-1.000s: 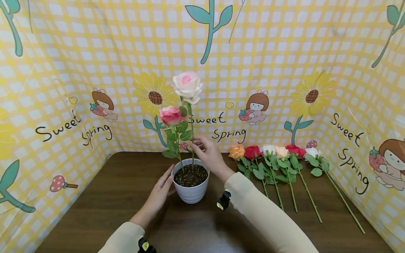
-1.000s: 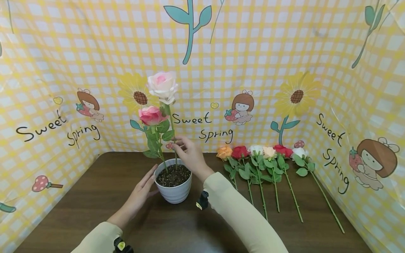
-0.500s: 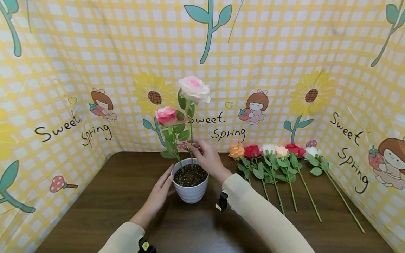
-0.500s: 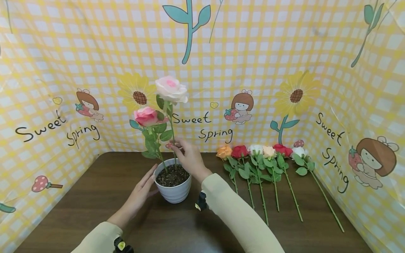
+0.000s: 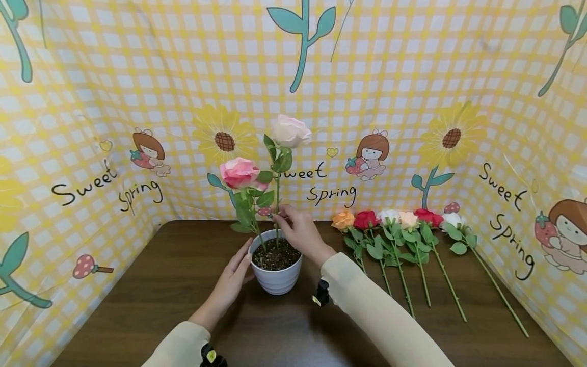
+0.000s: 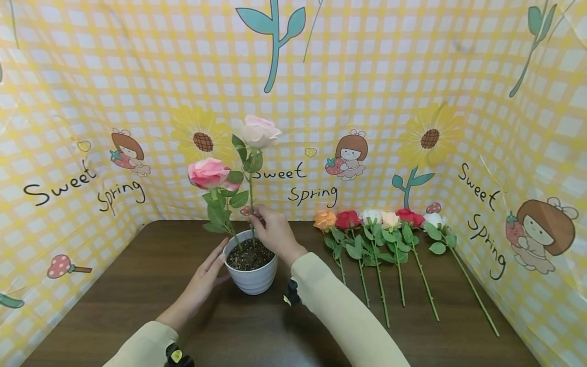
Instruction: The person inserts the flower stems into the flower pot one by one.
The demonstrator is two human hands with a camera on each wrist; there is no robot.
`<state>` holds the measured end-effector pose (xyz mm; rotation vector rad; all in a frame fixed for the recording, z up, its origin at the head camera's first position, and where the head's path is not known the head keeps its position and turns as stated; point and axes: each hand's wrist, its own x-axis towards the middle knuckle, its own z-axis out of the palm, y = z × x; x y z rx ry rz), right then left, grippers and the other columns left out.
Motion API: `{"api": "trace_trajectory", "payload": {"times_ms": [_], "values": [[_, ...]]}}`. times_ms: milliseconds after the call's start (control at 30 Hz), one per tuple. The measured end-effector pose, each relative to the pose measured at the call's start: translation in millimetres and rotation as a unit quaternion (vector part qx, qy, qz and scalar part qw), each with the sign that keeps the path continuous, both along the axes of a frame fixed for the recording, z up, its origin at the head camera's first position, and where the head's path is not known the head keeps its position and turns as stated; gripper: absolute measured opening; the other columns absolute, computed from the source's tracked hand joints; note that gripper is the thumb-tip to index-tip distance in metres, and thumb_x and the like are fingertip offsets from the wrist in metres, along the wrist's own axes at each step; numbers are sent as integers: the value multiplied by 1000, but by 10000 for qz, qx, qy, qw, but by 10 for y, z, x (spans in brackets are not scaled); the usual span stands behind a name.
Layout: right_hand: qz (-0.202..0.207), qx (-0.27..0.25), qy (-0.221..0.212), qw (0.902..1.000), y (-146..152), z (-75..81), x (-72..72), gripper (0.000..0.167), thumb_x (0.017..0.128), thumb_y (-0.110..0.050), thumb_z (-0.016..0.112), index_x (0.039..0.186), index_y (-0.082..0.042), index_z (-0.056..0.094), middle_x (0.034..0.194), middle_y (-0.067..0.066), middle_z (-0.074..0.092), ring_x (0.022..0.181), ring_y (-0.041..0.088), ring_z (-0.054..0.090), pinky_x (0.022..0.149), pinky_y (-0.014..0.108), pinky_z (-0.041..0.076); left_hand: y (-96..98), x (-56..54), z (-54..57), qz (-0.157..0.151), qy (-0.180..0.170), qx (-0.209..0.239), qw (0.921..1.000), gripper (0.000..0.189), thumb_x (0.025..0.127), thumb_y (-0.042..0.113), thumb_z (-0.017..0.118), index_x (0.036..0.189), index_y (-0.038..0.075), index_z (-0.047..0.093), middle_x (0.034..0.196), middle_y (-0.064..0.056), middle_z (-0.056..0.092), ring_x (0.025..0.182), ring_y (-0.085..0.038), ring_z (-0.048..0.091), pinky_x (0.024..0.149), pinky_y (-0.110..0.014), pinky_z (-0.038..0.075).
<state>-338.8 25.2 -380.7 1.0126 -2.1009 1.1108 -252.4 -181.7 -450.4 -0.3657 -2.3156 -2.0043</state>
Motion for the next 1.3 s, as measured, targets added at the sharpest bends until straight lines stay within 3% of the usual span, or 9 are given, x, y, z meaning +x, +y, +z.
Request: {"api": "trace_trajectory", "payload": {"times_ms": [433,667,933,1300], "values": [[32,-5,-498,9988,-31,-65,-45,11,101,-13,63,108,-4,65,91,3,74,77,9,67,64,24,54,4,-9,-17,25,105,30,9999,53,111,31,39,160,14,28,164,-13,21,144,-36,25,102,-58,44],[-16,-212,-559,9982,-9,-124,-69,7,99,-17,66,101,-11,64,86,-1,70,72,8,63,62,24,53,7,-11,-14,28,59,43,10000,53,111,33,39,160,15,28,164,-12,21,145,-35,24,103,-58,43],[-85,-218,-1023,9945,22,-145,-71,8,99,-22,66,97,-15,65,83,-5,66,70,7,61,59,25,51,3,-14,-14,15,43,41,10000,53,111,31,38,160,13,26,164,-13,21,145,-36,23,103,-59,43],[-70,62,-935,9956,-38,-177,-83,17,96,-24,72,88,-15,59,77,-4,60,67,9,56,59,25,49,-2,-13,-25,44,183,-25,9998,52,111,30,37,160,12,27,163,-13,22,144,-36,26,101,-60,44]]}}
